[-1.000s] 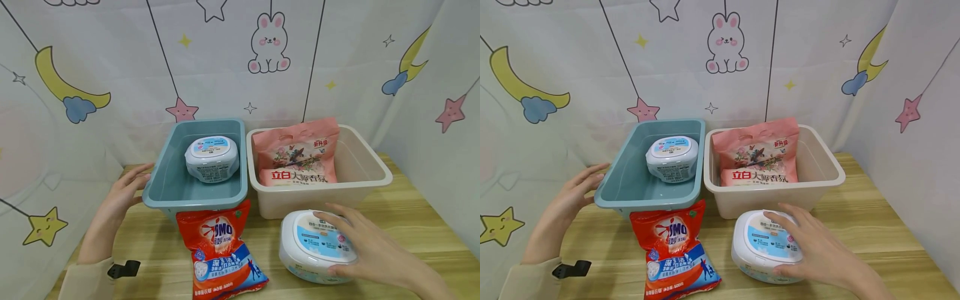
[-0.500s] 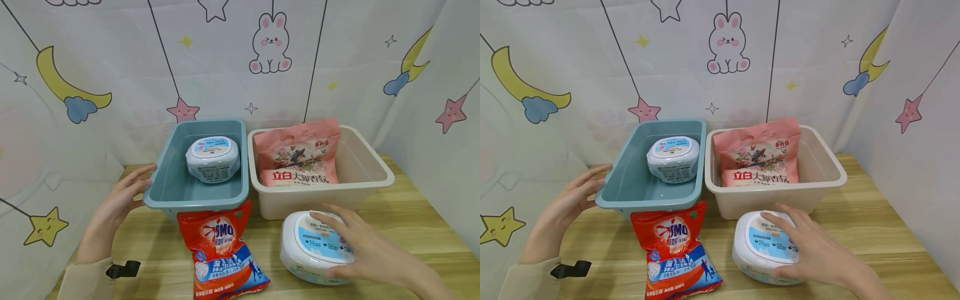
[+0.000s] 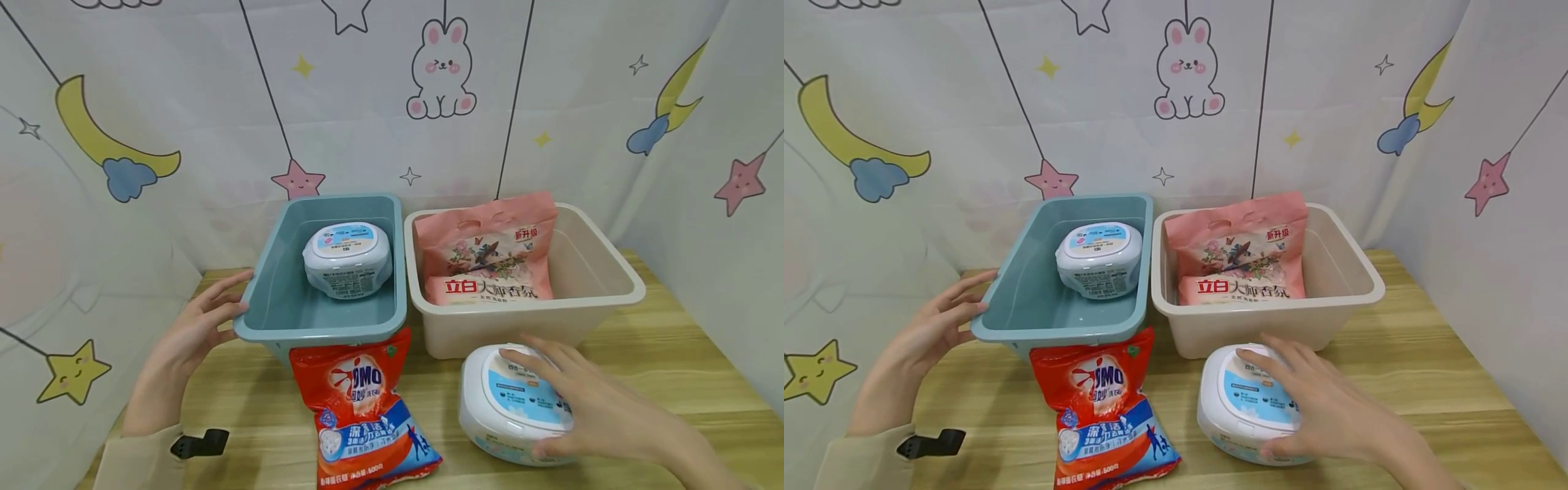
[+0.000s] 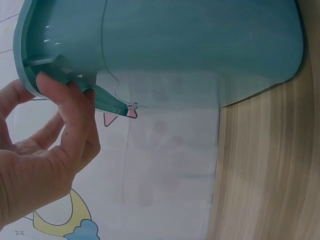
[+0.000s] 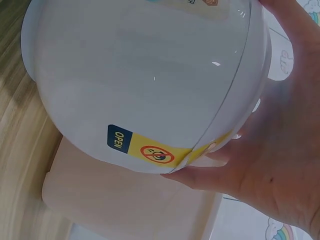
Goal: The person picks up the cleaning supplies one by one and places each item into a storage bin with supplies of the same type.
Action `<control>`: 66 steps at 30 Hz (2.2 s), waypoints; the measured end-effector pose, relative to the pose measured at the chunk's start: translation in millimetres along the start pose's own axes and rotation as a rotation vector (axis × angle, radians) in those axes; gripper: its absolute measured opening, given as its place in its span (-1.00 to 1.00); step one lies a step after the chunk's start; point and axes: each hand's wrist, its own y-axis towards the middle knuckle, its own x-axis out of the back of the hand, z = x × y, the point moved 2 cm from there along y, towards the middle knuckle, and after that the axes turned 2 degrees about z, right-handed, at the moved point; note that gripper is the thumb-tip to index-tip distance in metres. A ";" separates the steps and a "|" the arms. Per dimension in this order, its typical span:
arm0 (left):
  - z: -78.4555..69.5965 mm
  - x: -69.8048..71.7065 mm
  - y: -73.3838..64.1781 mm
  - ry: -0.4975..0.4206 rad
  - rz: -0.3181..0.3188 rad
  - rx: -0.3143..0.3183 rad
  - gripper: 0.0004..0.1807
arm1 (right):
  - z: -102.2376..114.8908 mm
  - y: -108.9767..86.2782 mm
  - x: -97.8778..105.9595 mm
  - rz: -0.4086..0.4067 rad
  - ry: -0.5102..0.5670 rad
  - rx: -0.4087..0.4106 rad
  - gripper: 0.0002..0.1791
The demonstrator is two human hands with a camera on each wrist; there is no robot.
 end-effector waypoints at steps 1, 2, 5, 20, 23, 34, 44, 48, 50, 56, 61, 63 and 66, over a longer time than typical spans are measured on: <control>0.3 0.2 0.1 -0.008 0.002 -0.005 -0.40 | -0.3 0.3 -0.3 0.008 0.006 -0.002 0.13; 0.6 0.4 0.2 -0.016 0.004 -0.010 -0.40 | -0.5 0.6 -0.5 0.017 0.016 -0.004 0.13; 1.4 1.1 0.4 -0.026 0.010 -0.021 -0.41 | -0.9 1.3 -1.5 0.043 0.038 -0.008 0.14; 5.9 0.3 -1.4 -0.128 0.058 -0.068 -0.45 | -0.4 3.2 -5.5 0.078 0.045 -0.032 0.18; 6.9 -0.1 -1.9 -0.143 0.056 -0.077 -0.44 | -0.4 3.1 -5.0 0.101 0.054 -0.047 0.17; 10.5 0.4 -3.7 -0.187 0.065 -0.140 -0.47 | 0.8 4.3 -6.0 0.130 0.036 -0.055 0.15; 10.2 -1.3 -5.4 -0.228 0.053 -0.171 -0.47 | 0.9 6.5 -9.1 0.085 -0.031 -0.023 0.19; 9.3 -0.2 -7.5 -0.224 0.058 -0.180 -0.46 | 1.6 8.4 -9.9 0.054 -0.065 0.002 0.22; 9.4 -0.2 -8.2 -0.214 0.060 -0.181 -0.46 | 1.4 8.8 -10.0 0.036 -0.078 0.013 0.23; 10.6 -1.1 -8.7 -0.200 0.049 -0.161 -0.45 | -0.6 8.4 -10.1 0.033 -0.080 0.015 0.18; 9.9 -1.5 -9.3 -0.195 0.036 -0.154 -0.44 | -1.4 8.5 -10.1 0.036 -0.080 0.026 0.14; 9.5 -1.8 -9.3 -0.187 0.034 -0.157 -0.44 | -1.4 8.5 -9.9 0.032 -0.081 0.033 0.14; 9.3 -2.7 -9.1 -0.179 0.030 -0.153 -0.45 | -1.6 8.4 -9.4 0.025 -0.085 0.039 0.14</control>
